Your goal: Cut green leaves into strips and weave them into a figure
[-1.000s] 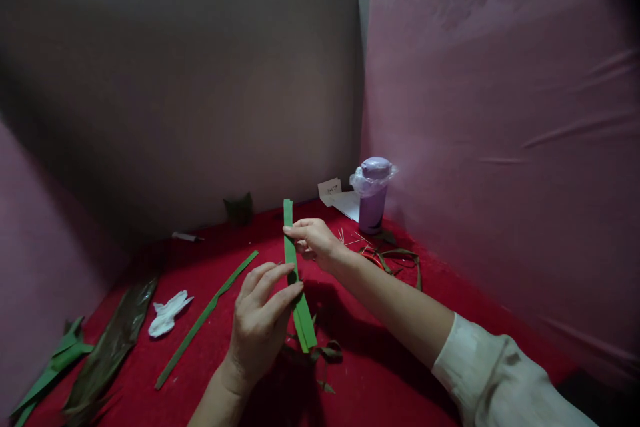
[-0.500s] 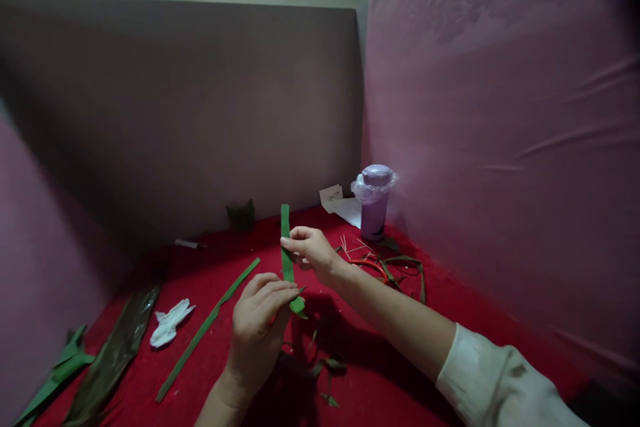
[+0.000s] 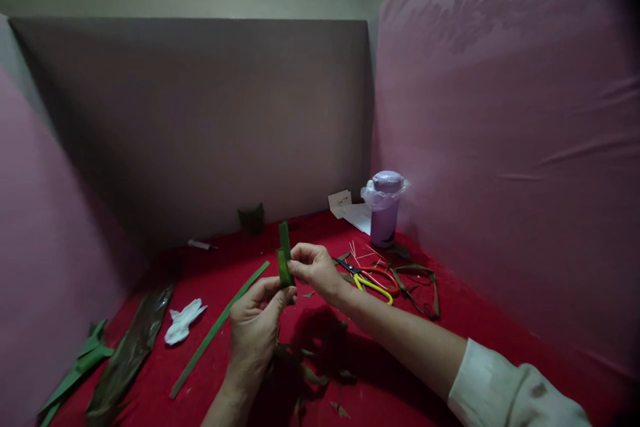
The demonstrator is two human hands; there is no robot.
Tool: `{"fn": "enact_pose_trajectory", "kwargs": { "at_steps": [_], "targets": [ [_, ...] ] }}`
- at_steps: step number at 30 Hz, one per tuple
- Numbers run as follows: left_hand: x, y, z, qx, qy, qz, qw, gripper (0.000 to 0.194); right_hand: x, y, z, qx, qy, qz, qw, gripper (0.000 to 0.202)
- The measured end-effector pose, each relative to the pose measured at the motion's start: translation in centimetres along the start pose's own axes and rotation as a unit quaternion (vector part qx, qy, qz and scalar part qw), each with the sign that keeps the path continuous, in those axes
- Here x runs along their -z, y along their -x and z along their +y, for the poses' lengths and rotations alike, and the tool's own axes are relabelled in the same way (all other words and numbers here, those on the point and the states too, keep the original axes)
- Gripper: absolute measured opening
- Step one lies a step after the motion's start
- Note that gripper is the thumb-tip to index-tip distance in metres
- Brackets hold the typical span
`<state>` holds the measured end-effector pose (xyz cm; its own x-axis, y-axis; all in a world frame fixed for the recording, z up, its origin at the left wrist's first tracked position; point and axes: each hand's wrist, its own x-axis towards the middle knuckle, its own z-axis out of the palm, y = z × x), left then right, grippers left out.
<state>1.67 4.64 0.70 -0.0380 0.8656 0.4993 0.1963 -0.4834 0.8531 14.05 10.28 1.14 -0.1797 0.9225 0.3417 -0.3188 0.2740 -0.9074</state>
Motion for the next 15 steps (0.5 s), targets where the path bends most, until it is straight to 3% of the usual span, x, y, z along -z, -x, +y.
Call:
{"fn": "enact_pose_trajectory", "kwargs": {
  "at_steps": [5,15],
  "targets": [
    [0.3,-0.1,0.3,0.043,0.041,0.031,0.998,0.009,-0.1,0.6,0.5,0.031,0.036,-0.013,0.999,0.027],
    [0.7,-0.7,-0.2,0.063,0.044,0.084,0.994,0.013,-0.5,1.4,2.0,0.052,0.104,-0.046,0.992,0.012]
  ]
}}
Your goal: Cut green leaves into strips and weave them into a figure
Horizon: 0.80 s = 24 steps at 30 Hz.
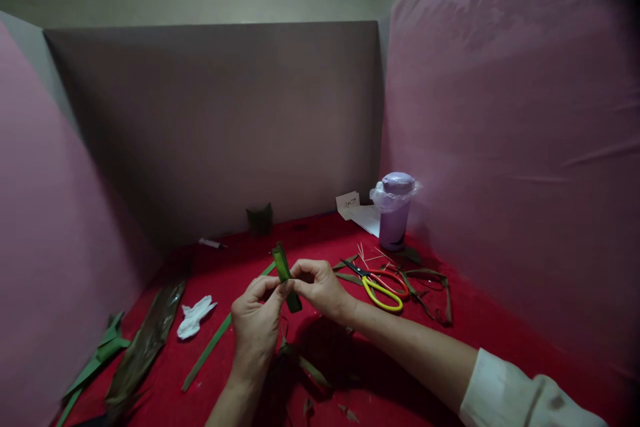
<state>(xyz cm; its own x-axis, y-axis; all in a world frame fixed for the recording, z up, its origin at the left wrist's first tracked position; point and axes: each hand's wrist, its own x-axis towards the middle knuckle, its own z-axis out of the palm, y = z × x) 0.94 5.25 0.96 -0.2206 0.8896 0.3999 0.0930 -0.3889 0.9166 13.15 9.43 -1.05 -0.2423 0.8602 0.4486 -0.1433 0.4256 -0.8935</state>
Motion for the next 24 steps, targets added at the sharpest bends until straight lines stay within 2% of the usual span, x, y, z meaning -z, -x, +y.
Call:
{"fn": "enact_pose_trajectory", "kwargs": {
  "at_steps": [8,15,24],
  "targets": [
    [-0.03,0.16,0.12,0.026,0.000,0.022,0.999,0.014,-0.34,0.29,0.11,0.017,0.045,0.013,0.999,0.011],
    [-0.09,-0.15,0.48,-0.001,0.018,0.039,0.999,0.018,-0.26,0.47,0.00,0.032,0.082,0.013,0.996,0.011],
    [0.04,-0.27,0.35,0.051,0.052,0.015,0.997,0.021,-0.11,0.56,0.25,0.040,0.095,-0.011,0.995,0.010]
  ]
}}
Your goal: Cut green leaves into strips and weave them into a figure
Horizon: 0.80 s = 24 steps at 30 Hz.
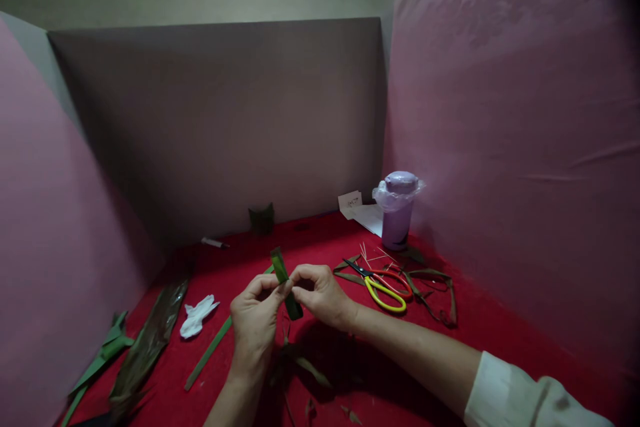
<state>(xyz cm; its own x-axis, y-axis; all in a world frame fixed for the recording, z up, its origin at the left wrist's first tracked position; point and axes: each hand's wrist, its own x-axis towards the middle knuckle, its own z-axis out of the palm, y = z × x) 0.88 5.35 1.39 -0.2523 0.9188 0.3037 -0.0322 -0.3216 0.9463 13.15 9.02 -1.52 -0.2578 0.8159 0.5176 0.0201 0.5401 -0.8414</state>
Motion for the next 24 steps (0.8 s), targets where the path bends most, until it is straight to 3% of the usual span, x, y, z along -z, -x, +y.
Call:
{"fn": "enact_pose_trajectory", "kwargs": {
  "at_steps": [8,12,24],
  "targets": [
    [0.5,-0.2,0.4,0.008,-0.001,-0.012,1.000,0.018,1.0,-0.3,-1.1,-0.006,-0.034,-0.051,0.998,0.010],
    [0.5,-0.2,0.1,0.000,-0.015,-0.035,0.999,0.015,1.7,-0.8,-1.9,-0.017,-0.067,-0.027,0.997,0.023],
    [-0.3,0.3,-0.3,-0.025,-0.057,-0.095,0.994,0.011,2.3,-1.9,-1.6,-0.039,-0.115,0.019,0.992,0.016]
  ]
}}
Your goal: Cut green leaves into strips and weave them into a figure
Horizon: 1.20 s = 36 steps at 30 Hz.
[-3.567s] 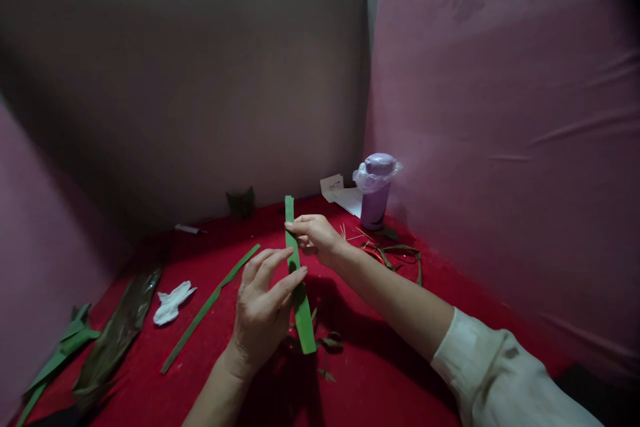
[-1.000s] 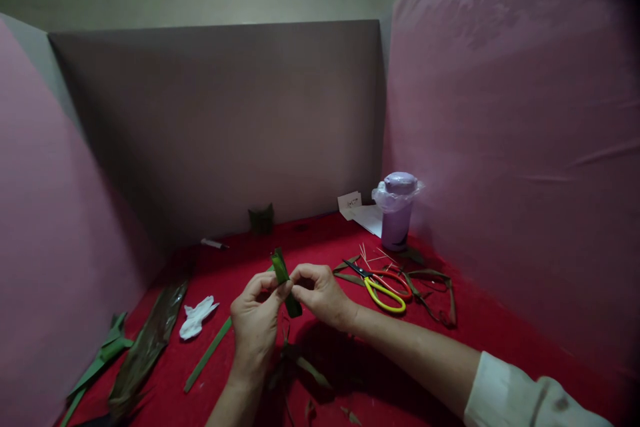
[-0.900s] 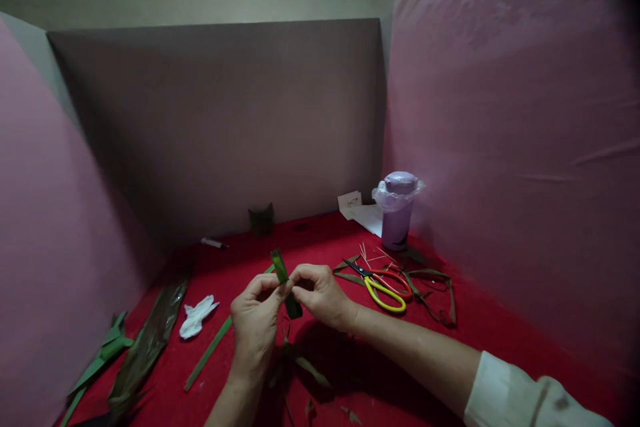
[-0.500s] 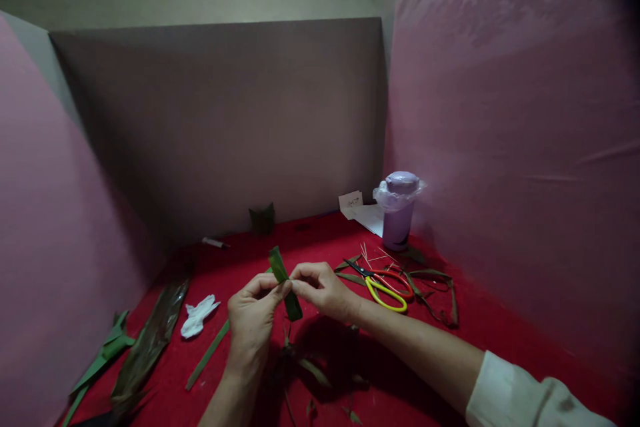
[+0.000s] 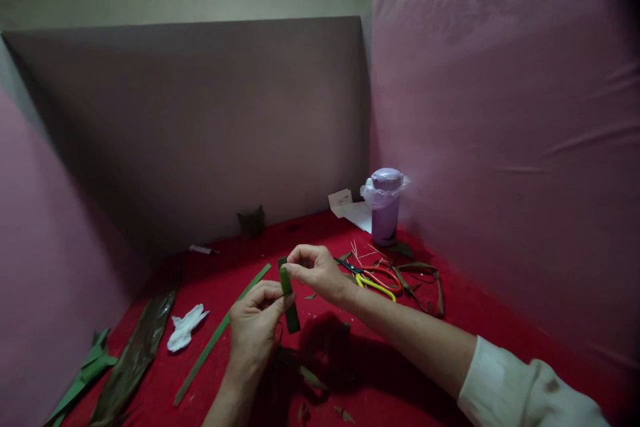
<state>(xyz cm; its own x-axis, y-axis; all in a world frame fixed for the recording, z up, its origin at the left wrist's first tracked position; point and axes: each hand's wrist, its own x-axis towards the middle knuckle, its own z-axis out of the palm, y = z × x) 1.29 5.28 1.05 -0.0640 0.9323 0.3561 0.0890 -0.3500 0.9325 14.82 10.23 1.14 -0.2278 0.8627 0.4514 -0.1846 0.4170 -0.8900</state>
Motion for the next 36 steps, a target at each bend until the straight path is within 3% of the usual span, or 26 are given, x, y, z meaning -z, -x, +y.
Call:
{"fn": "enact_pose_trajectory", "kwargs": {
  "at_steps": [13,36],
  "targets": [
    [-0.1,0.2,0.5,0.056,0.015,-0.030,0.998,0.014,0.2,0.3,-1.0,0.009,-0.010,-0.028,1.000,0.014],
    [0.0,-0.1,0.1,0.126,0.042,0.002,0.991,0.017,0.4,0.7,-1.1,0.014,0.002,-0.070,0.997,0.024]
  ]
}}
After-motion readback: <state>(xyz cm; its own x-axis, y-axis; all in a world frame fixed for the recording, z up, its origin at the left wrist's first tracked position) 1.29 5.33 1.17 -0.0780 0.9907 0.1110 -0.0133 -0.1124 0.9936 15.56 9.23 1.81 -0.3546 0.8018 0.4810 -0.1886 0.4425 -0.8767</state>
